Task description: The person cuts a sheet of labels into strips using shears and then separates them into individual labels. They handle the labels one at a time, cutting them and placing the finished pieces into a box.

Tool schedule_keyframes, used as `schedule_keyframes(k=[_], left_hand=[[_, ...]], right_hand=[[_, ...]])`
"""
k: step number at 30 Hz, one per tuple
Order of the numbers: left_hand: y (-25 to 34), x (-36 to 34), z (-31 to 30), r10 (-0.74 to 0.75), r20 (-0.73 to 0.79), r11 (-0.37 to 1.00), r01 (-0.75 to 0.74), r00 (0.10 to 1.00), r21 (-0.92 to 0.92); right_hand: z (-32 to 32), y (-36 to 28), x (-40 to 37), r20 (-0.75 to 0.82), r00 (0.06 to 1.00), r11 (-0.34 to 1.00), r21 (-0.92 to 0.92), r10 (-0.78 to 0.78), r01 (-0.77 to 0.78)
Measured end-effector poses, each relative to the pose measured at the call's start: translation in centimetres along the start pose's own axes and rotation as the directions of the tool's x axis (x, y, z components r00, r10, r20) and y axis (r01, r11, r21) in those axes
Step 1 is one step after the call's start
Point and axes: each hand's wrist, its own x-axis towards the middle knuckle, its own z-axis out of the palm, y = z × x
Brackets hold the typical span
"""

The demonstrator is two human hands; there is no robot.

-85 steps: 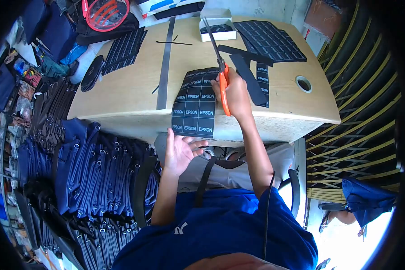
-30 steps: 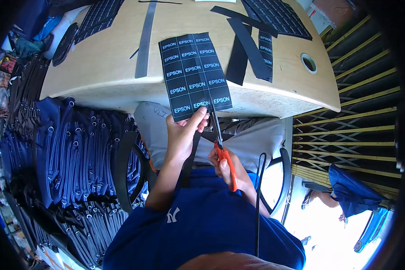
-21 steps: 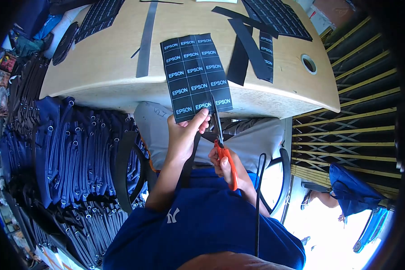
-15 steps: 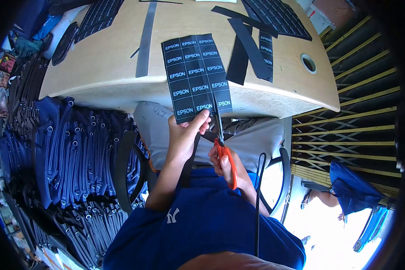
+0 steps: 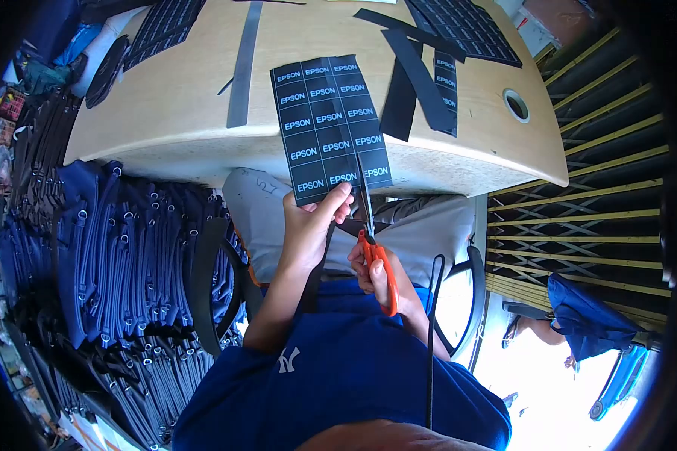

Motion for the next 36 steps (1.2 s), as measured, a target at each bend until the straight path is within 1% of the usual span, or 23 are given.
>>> schedule_keyframes(k=[11,13,17,20,22,26,28,32,36], left_hand=[[-0.1,-0.1,-0.2,-0.005,0.011,1.000,0.005,1.000,0.011],[-0.1,-0.1,-0.2,-0.007,0.013,1.000,0.007,1.000,0.010],[0.0,-0.1,-0.1,-0.023,0.017,1.000,0.023,1.000,0.000],[0.1,0.0,0.0,-0.045,0.011,0.999,0.046,0.999,-0.018],[0.2,0.0,0.0,-0.059,0.006,0.998,0.059,0.998,-0.028],[0.4,0.0,0.1,-0.053,0.019,0.997,0.054,0.998,-0.053],[0.5,0.1,0.1,-0.051,0.023,0.997,0.052,0.998,-0.053],[0.5,0.1,0.1,-0.065,0.018,0.996,0.066,0.998,-0.055],[0.5,0.3,-0.1,-0.067,0.011,0.996,0.068,0.998,-0.049]], right_hand=[[0.2,-0.3,0.1,-0.004,1.000,1.000,-0.022,0.020,-0.020],[0.2,-0.2,0.1,-0.024,0.999,0.999,-0.023,0.027,-0.027],[0.4,-0.7,0.2,-0.016,1.000,0.999,-0.046,0.011,-0.012],[0.6,-0.5,0.1,-0.029,0.999,0.998,-0.046,0.038,-0.039],[0.9,-1.1,0.1,-0.077,0.993,0.995,-0.048,0.085,-0.089],[0.9,-1.5,0.0,-0.063,0.993,0.993,-0.054,0.104,-0.108],[0.9,-1.5,0.0,-0.090,0.990,0.989,-0.082,0.112,-0.120],[0.7,-1.6,-0.1,-0.085,0.988,0.986,-0.092,0.128,-0.136],[0.6,-1.8,-0.1,-0.114,0.985,0.978,-0.147,0.132,-0.149]])
